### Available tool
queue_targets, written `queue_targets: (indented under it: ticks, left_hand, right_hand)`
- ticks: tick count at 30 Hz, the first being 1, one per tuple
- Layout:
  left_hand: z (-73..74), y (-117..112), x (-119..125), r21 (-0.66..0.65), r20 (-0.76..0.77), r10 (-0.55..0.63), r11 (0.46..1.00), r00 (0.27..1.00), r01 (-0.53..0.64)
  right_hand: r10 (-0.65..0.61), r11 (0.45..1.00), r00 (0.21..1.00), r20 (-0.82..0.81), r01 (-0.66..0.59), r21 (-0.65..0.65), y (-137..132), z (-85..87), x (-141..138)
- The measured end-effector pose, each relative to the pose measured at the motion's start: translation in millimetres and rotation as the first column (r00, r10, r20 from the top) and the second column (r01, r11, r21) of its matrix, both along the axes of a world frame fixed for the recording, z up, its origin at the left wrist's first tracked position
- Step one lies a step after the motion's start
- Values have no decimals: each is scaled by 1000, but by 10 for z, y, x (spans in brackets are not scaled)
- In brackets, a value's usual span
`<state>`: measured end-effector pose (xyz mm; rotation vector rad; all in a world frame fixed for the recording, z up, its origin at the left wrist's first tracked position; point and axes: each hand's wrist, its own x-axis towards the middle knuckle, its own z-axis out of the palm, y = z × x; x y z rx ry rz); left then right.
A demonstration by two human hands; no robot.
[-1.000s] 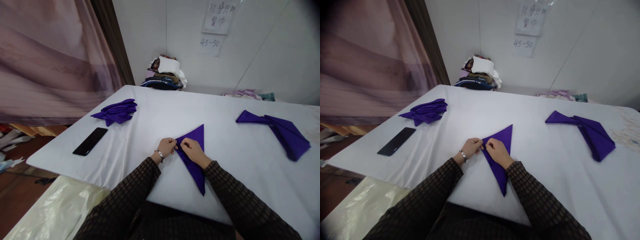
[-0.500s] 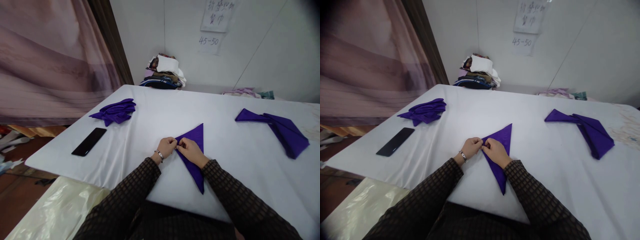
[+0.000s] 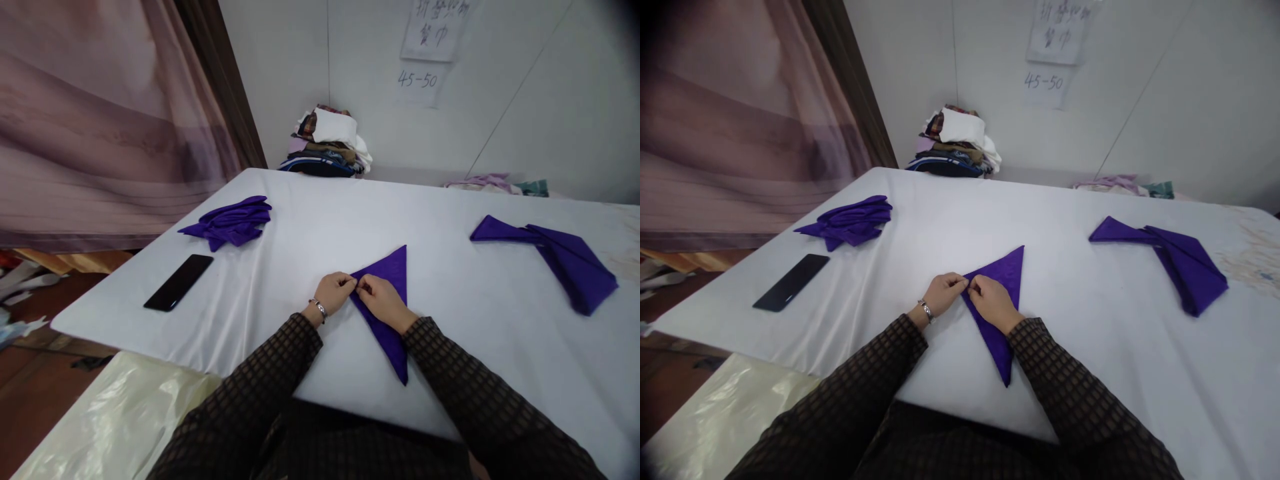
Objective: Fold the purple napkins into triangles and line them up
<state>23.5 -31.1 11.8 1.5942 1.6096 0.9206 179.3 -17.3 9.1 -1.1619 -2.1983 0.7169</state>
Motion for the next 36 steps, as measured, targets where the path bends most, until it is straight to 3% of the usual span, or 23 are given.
queue_targets:
  ticks: [12,17,23,28,31,34,36]
  left_hand:
    - [-7,9,0,-60,86,33,998,996,-28]
    - [-4,11,5,-64,107,56,997,993,-49]
    - [-3,4,28,-39,92,50,998,994,-47]
    - [20,28,-42,68,-7,17,998,1000,-17]
    - [66,70,-177,138,-116,90,988,989,-73]
    - [105,106,-311,135,-254,160,982,954,-129]
    - [114,113,-356,81,-322,123,991,939,-102]
  right_hand:
    - [-5,998,995,-98,-2,-70,-11,15,-4]
    - [-86,996,996,-4,86,7,-42,56,-16]
    - [-103,990,985,139,88,112,-73,65,-54]
    - [-80,992,991,110,68,108,-51,30,-52]
    - [-71,995,997,26,69,67,-20,11,-22]
    - [-82,996,994,-74,83,17,7,-12,5]
    - [-89,996,989,-121,89,-9,18,-29,14]
